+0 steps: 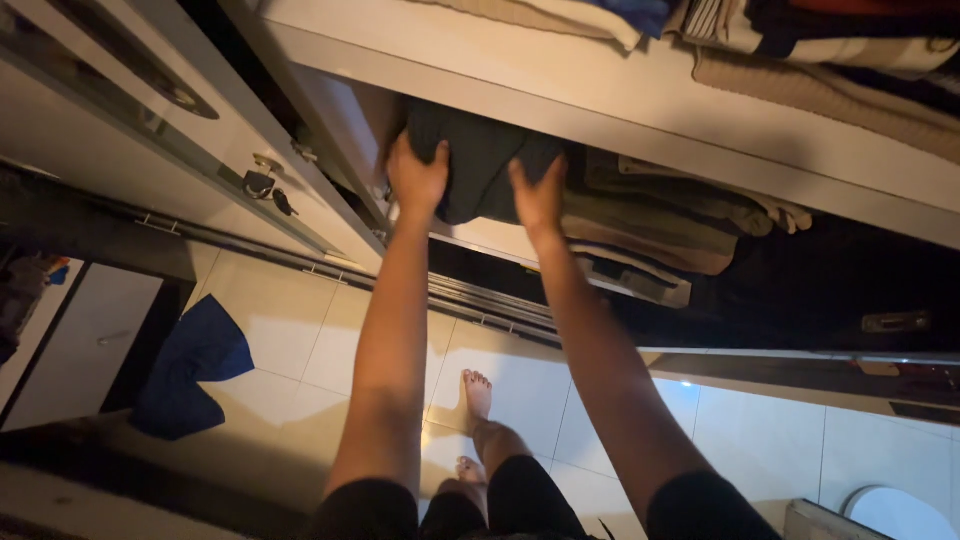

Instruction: The person picks up folded clothes from a bed, places them inside a wardrobe, and then folds a white hoodie on the bed.

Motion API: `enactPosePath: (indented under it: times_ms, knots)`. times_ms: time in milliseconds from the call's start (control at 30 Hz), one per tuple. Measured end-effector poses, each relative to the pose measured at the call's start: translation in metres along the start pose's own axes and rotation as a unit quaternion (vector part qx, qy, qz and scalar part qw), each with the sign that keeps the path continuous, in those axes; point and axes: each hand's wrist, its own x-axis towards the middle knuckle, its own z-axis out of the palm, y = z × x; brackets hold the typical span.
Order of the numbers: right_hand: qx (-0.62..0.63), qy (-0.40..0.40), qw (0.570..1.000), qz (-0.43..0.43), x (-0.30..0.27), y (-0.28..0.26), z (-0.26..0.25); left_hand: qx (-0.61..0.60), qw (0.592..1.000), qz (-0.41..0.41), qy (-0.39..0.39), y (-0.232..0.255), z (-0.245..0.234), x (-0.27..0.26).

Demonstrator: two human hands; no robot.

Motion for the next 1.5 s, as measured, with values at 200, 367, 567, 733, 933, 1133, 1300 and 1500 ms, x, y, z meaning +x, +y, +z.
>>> enactPosePath:
  times_ms: [200,367,567,733,933,1133,1300,1500]
  knots:
    - [0.409,0.011,0.912,-0.03,-0.068,0.106,0.057,-0.307,0.918,-0.234,0.085,-0.022,-0.006,-0.072]
    - [0.288,0.022,0.953,0.092,-0.051,0.041,0.02,-0.385,0.867,-0.311,0.054,-0.108,0.067,-0.08]
    - [0.151,-0.011,0.984,0.099,-0.012,0.086,0.039,-0.324,0.897,-0.301,-0.016,-0.079,0.091,-0.067]
    - [0.137,-0.012,0.985,0.104,-0.022,0.087,0.035,-0.312,0.907,-0.283,0.005,-0.069,0.086,-0.08]
    - [0.137,-0.014,0.983,0.118,-0.086,0.074,0.005,-0.264,0.918,-0.294,0.019,-0.109,0.082,-0.107]
    - [0.153,-0.015,0.988,0.013,-0.143,0.077,-0.021,-0.301,0.911,-0.282,-0.004,-0.085,0.011,-0.16]
    - [0.151,-0.066,0.986,0.037,-0.159,0.094,-0.026,-0.252,0.919,-0.289,-0.09,-0.07,-0.049,-0.17]
    - [0.107,-0.131,0.984,0.047,-0.11,0.164,-0.005,-0.068,0.965,-0.233,-0.102,-0.068,-0.09,-0.155]
